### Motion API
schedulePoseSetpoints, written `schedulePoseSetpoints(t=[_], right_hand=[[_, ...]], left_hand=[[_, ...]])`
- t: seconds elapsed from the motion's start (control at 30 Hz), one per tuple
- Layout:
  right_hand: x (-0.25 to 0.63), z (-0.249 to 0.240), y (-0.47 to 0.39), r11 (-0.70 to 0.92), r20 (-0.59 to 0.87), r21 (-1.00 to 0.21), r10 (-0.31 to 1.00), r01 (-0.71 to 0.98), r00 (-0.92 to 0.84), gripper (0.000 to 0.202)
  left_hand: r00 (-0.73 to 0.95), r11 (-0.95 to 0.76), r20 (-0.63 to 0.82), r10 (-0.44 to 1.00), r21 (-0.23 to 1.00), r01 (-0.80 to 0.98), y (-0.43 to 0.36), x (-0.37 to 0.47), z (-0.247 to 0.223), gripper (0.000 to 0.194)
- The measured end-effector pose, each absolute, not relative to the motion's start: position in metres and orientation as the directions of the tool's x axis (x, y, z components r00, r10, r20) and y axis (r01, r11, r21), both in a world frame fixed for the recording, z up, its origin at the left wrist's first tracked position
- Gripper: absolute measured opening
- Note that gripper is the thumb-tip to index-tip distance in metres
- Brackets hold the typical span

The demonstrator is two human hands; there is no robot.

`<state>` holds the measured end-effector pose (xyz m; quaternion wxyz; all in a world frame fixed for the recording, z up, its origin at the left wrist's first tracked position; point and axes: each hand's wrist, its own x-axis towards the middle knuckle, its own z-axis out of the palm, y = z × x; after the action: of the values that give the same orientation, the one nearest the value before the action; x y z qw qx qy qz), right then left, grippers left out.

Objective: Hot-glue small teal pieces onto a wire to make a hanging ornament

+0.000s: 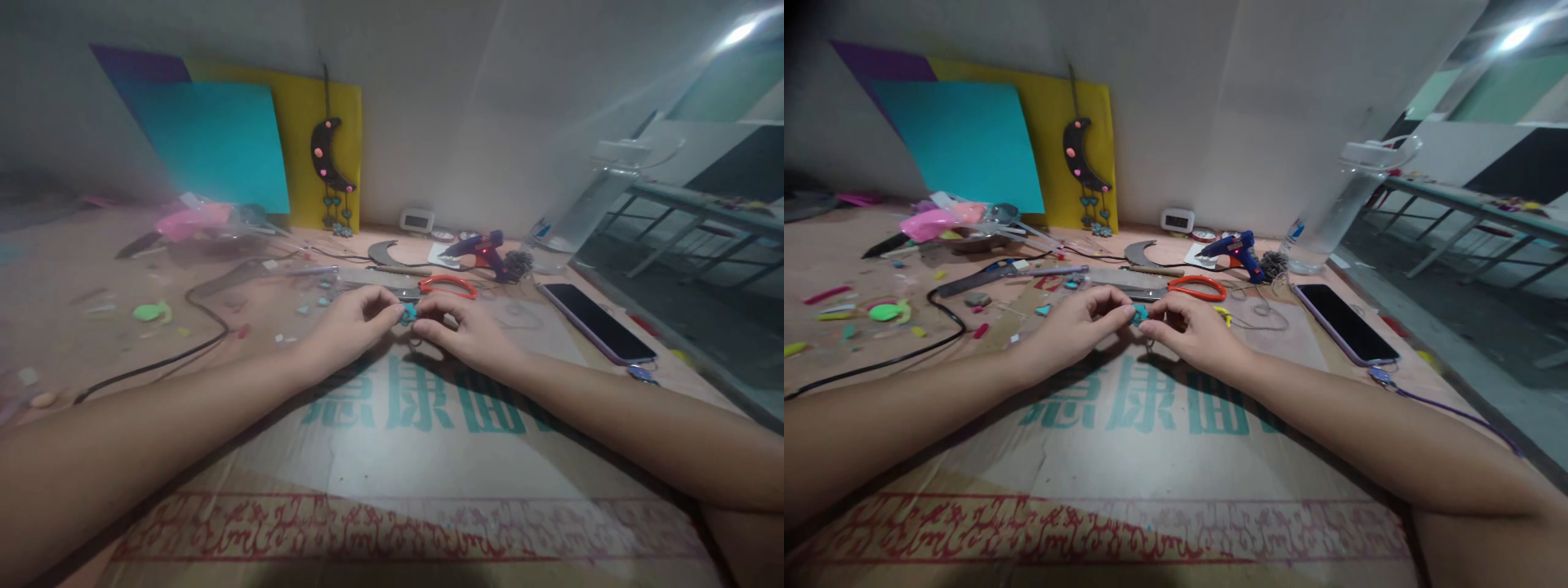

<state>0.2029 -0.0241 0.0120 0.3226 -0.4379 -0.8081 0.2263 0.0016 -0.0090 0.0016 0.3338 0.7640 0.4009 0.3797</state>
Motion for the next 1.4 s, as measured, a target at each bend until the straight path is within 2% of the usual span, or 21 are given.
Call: schedulePoseSetpoints(t=[0.17, 0.53, 0.83, 1.03, 1.4], right_hand=[[0.2025, 0.0098, -0.0228, 0.556, 0.338, -0.612, 0.827, 0.562, -0.45, 0.019], [0.203, 0.0097, -0.0233, 0.535, 0.363, -0.62, 0.844, 0.574, -0.396, 0.018], [0.2013, 0.0118, -0.0231, 0.438, 0.306, -0.704, 0.897, 0.56, -0.318, 0.022], [0.2022, 0.011, -0.0216, 0.452, 0.321, -0.703, 0.891, 0.549, -0.322, 0.023], [0.201, 0.0111, -0.0236, 0.474, 0.333, -0.684, 0.879, 0.554, -0.342, 0.023]], left_hand=[[0.39, -0.467, 0.323, 0.862, 0.805, 0.366, -0.0079, 0.0014, 0.0013, 0.022], [0.406, -0.433, 0.275, 0.871, 0.82, 0.373, -0.0109, 0.002, 0.0031, 0.023], [0.454, -0.426, 0.261, 0.852, 0.85, 0.31, -0.0086, 0.0012, -0.002, 0.034], [0.432, -0.388, 0.203, 0.879, 0.832, 0.397, -0.0109, 0.0038, 0.0002, 0.02], [0.438, -0.408, 0.218, 0.872, 0.818, 0.406, -0.0094, 0.0025, -0.0027, 0.021]])
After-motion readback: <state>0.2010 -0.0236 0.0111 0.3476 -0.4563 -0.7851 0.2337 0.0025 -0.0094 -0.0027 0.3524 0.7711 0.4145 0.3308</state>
